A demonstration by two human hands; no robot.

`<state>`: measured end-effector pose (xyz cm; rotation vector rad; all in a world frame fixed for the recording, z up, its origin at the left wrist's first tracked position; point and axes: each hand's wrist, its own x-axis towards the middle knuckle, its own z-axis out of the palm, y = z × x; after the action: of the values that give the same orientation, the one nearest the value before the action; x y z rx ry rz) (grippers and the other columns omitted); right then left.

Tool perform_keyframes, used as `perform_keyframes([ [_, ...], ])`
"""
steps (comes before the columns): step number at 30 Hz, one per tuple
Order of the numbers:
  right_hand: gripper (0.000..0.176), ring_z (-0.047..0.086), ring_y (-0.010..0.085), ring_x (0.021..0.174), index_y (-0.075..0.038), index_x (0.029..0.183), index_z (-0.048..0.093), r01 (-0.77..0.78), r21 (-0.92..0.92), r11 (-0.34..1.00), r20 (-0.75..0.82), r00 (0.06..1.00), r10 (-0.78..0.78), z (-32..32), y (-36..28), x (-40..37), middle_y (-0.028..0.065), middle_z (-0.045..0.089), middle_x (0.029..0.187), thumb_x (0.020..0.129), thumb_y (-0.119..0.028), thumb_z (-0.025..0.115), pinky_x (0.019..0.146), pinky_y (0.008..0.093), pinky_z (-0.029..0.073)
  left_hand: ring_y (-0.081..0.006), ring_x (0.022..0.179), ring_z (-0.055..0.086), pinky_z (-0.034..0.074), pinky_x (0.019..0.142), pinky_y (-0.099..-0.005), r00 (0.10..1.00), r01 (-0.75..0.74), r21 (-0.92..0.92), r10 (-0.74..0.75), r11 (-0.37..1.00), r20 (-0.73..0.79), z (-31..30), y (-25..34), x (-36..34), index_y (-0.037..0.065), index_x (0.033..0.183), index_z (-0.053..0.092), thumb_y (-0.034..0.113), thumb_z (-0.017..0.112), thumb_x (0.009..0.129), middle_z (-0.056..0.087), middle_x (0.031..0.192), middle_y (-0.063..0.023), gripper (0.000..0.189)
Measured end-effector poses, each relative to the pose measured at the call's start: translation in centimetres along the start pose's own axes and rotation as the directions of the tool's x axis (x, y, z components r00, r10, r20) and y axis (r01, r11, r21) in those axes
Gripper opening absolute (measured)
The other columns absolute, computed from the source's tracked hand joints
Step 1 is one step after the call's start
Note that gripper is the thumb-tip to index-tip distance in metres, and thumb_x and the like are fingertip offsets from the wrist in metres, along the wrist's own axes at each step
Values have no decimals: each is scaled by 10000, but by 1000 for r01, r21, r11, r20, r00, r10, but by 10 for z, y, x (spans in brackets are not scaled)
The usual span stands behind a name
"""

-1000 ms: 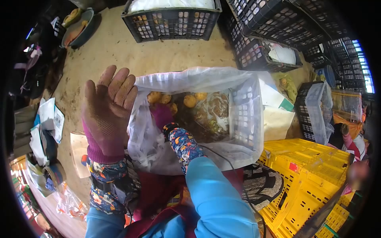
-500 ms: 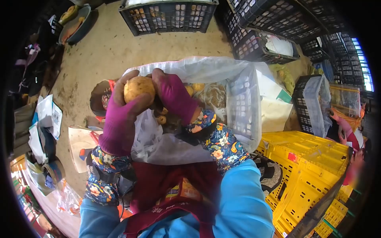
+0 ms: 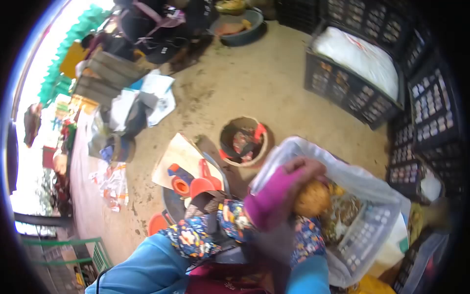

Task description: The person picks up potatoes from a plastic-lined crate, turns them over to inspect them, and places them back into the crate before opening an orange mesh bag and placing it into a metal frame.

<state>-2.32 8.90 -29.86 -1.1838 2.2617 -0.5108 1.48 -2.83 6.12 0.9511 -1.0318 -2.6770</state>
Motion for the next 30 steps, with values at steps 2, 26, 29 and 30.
perform_keyframes([
  [2,477,568,307,1099,-63,1260,525,-21,139,990,-43,999,27,-23,14,-12,143,597,1180,909,-385,558,929,412,461,-183,1069,570,471,927,-320,997,-21,-70,26,997,70,-2,-15,8,9,1209,549,230,647,911,590,1165,-91,384],
  [26,405,567,203,959,-6,1106,551,273,577,770,-649,725,229,-270,-74,-207,81,567,1027,997,-380,440,865,322,457,-276,1121,615,503,905,-356,649,-750,558,235,355,723,15,-120,-25,73,1433,391,232,784,755,604,1238,-161,800],
  [29,448,566,216,1018,-4,1131,546,340,755,560,-612,670,419,-270,-86,-210,84,552,1080,1012,-413,407,893,346,462,-220,1196,555,458,984,-364,642,-562,247,228,789,732,21,-130,-11,40,1453,344,296,788,761,546,1322,-148,860],
  [30,454,570,215,1020,2,1143,546,330,702,631,-655,646,392,-272,-88,-211,91,559,1094,1013,-412,412,898,345,464,-217,1220,530,442,999,-361,709,-441,238,173,865,683,18,-134,-7,23,1441,353,267,776,777,542,1324,-138,824],
])
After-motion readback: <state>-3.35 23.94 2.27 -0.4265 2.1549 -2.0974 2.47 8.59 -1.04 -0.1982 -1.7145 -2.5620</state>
